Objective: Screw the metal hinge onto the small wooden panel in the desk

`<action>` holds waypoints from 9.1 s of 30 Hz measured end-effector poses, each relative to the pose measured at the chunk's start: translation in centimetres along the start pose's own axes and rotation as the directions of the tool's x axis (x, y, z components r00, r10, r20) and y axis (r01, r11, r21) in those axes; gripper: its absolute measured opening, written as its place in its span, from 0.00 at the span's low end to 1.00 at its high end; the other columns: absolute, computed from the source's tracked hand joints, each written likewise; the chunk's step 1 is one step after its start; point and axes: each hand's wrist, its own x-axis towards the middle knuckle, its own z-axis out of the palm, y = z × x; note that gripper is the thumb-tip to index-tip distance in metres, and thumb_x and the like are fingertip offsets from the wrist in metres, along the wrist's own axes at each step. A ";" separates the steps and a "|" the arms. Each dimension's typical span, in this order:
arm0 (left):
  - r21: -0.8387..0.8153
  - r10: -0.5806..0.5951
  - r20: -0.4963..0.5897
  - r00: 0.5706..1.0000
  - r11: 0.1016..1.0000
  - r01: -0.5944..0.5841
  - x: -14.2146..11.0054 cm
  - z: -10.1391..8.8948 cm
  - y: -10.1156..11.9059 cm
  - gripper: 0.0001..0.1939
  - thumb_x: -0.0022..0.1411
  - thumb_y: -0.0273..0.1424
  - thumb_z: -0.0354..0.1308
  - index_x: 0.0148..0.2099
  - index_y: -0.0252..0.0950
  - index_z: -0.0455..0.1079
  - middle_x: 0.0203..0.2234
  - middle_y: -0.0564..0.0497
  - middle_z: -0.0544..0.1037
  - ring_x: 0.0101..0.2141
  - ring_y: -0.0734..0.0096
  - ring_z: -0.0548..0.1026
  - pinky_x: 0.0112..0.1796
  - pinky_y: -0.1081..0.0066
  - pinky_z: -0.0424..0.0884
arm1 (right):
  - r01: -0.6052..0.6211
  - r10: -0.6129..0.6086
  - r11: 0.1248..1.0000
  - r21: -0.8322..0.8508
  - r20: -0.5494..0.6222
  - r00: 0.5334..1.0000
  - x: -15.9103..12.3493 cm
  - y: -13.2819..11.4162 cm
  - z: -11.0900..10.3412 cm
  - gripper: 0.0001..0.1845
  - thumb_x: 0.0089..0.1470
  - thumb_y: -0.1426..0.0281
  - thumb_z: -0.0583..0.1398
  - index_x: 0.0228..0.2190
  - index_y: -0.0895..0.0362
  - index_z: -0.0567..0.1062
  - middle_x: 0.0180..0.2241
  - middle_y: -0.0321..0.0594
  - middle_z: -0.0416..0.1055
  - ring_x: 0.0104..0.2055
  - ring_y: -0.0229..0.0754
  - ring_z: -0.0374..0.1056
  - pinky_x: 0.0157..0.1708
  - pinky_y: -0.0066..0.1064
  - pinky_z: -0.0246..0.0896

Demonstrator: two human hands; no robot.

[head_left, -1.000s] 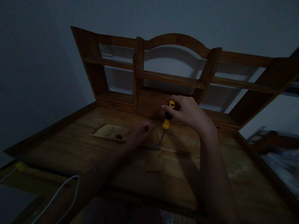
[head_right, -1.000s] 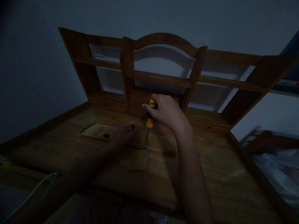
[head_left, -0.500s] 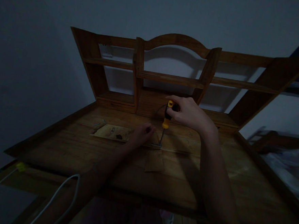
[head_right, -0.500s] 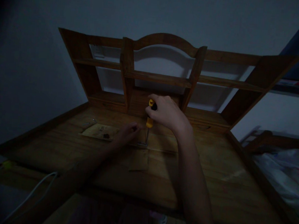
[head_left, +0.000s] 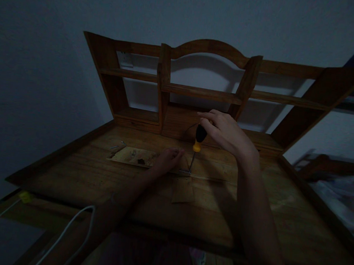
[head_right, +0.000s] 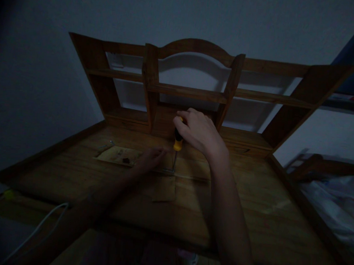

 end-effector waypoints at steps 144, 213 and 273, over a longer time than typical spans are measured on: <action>0.071 0.391 0.320 0.863 0.898 -0.433 -1.2 0.0 1.1 0.07 0.69 0.34 0.56 0.38 0.38 0.69 0.36 0.49 0.76 0.41 0.64 0.75 0.45 0.65 0.72 | 0.055 -0.063 0.990 0.127 0.063 0.996 -0.2 0.6 0.0 0.18 0.61 0.70 0.58 0.52 0.57 0.74 0.41 0.44 0.78 0.43 0.47 0.72 0.41 0.34 0.62; 0.122 0.377 0.292 0.879 0.897 -0.426 -1.2 -0.3 0.9 0.14 0.76 0.37 0.52 0.42 0.37 0.75 0.39 0.48 0.78 0.41 0.66 0.77 0.44 0.67 0.73 | 0.060 -0.065 0.990 0.126 0.040 0.997 -0.4 0.5 -0.2 0.26 0.60 0.72 0.59 0.59 0.57 0.74 0.49 0.44 0.80 0.44 0.46 0.75 0.46 0.36 0.66; 0.079 0.374 0.293 0.880 0.907 -0.413 -1.3 -0.3 1.0 0.13 0.75 0.37 0.52 0.39 0.37 0.73 0.36 0.50 0.77 0.38 0.67 0.75 0.41 0.68 0.70 | 0.005 -0.006 0.999 0.032 0.031 0.999 -0.1 0.1 0.2 0.18 0.68 0.60 0.56 0.45 0.57 0.82 0.39 0.45 0.81 0.39 0.47 0.74 0.40 0.34 0.62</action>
